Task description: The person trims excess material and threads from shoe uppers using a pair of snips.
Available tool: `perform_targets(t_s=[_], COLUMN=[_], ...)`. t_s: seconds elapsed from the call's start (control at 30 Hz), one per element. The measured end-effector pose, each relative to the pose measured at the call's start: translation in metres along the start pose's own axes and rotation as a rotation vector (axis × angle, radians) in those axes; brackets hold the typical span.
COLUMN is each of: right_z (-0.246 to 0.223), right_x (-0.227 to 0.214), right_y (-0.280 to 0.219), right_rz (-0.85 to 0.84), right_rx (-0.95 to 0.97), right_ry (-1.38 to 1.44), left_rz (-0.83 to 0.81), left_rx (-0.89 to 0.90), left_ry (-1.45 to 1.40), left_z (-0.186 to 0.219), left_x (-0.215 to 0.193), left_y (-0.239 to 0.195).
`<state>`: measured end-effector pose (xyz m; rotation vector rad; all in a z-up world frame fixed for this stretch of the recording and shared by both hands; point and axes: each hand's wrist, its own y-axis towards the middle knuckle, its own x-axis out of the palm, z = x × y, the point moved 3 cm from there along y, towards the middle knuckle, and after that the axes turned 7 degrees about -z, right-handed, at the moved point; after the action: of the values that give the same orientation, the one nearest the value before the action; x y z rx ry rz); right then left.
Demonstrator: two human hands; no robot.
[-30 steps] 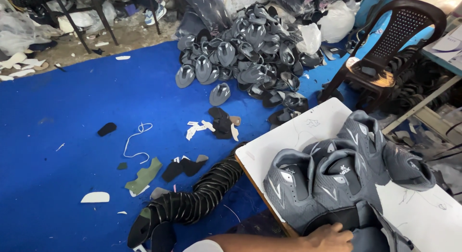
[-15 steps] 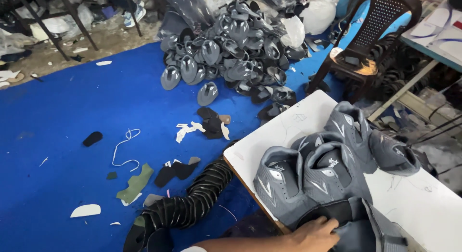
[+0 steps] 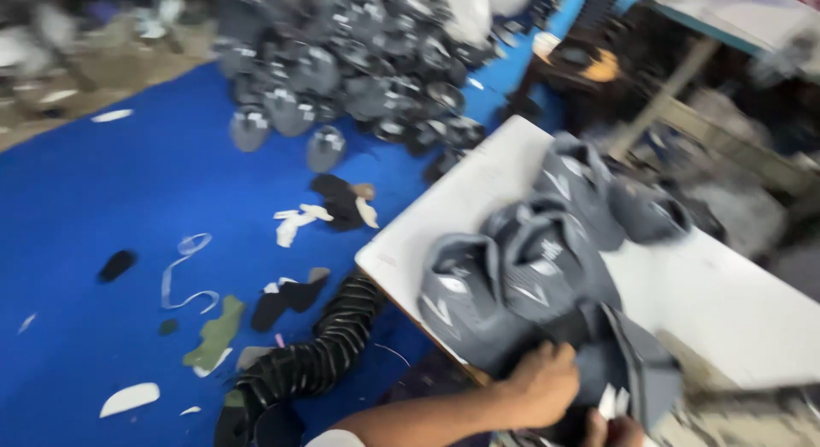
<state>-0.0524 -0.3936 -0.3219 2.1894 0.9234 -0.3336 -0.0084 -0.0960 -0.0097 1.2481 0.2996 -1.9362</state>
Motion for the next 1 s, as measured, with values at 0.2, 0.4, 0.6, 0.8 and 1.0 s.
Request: perform_targets(t_s=[0.2, 0.4, 0.6, 0.8, 1.0], right_z=[-0.316, -0.354, -0.377, -0.383, -0.382], right_x=[-0.093, -0.101, -0.107, -0.098, -0.098], right_y=[0.034, 0.048, 0.065, 0.074, 0.076], right_rz=[-0.374, -0.461, -0.64, -0.769, -0.746], right_rx=[0.257, 0.22, 0.054, 0.02, 0.005], right_ry=[-0.163, -0.243, -0.311, -0.467, -0.442], left_rz=[0.004, -0.042, -0.08, -0.039, 0.016], left_rx=[0.009, 0.022, -0.015, 0.008, 0.037], left_ry=[-0.097, -0.192, -0.202, -0.251, -0.284], left_z=[-0.005, -0.016, -0.017, -0.018, -0.021], left_x=[-0.023, -0.02, -0.028, -0.025, -0.024], left_y=[-0.001, 0.008, 0.02, 0.016, 0.015])
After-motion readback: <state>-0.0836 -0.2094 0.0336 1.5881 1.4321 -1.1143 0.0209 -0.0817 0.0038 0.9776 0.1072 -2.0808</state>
